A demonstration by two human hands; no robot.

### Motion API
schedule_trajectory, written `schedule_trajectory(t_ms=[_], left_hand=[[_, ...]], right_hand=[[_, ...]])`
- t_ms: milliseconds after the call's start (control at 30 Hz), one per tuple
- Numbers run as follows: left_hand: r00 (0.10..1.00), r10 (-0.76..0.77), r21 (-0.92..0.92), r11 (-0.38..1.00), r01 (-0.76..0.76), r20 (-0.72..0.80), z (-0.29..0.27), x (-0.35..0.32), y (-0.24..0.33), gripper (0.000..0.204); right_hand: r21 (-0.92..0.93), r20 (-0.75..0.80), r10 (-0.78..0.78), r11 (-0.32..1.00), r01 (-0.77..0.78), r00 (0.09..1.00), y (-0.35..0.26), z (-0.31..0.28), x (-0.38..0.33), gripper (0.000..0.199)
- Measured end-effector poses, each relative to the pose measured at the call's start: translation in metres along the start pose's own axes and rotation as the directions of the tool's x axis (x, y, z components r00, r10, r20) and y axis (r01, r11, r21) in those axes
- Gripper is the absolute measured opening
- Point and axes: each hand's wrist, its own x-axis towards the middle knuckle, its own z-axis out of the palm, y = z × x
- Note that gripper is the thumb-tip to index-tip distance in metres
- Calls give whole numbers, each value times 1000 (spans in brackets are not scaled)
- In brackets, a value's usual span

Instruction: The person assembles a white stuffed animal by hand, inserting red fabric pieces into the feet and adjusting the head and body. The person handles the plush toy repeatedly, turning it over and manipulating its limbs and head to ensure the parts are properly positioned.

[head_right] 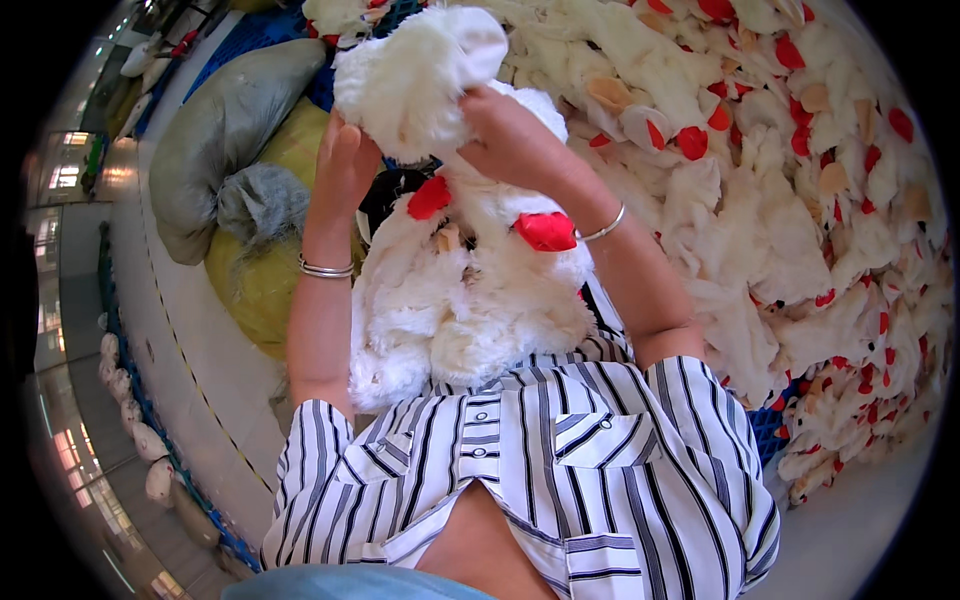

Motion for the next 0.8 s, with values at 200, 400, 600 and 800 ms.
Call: schedule_trajectory(t_ms=[200,400,600,800], left_hand=[[972,-32,55,997,46,-233,1,1,6,76],[945,-177,-50,984,170,-276,-14,-2,11,34],[914,169,126,983,-131,-369,-17,-24,60,50],[829,288,161,957,-239,-480,-15,-17,99,41]], right_hand=[[117,-55,-90,988,96,994,-32,5,-1,45],[866,89,341,437,-242,936,-28,-5,0,34],[618,243,378,649,-444,893,19,-11,-8,57],[-6,329,121,992,-127,937,47,39,-50,20]])
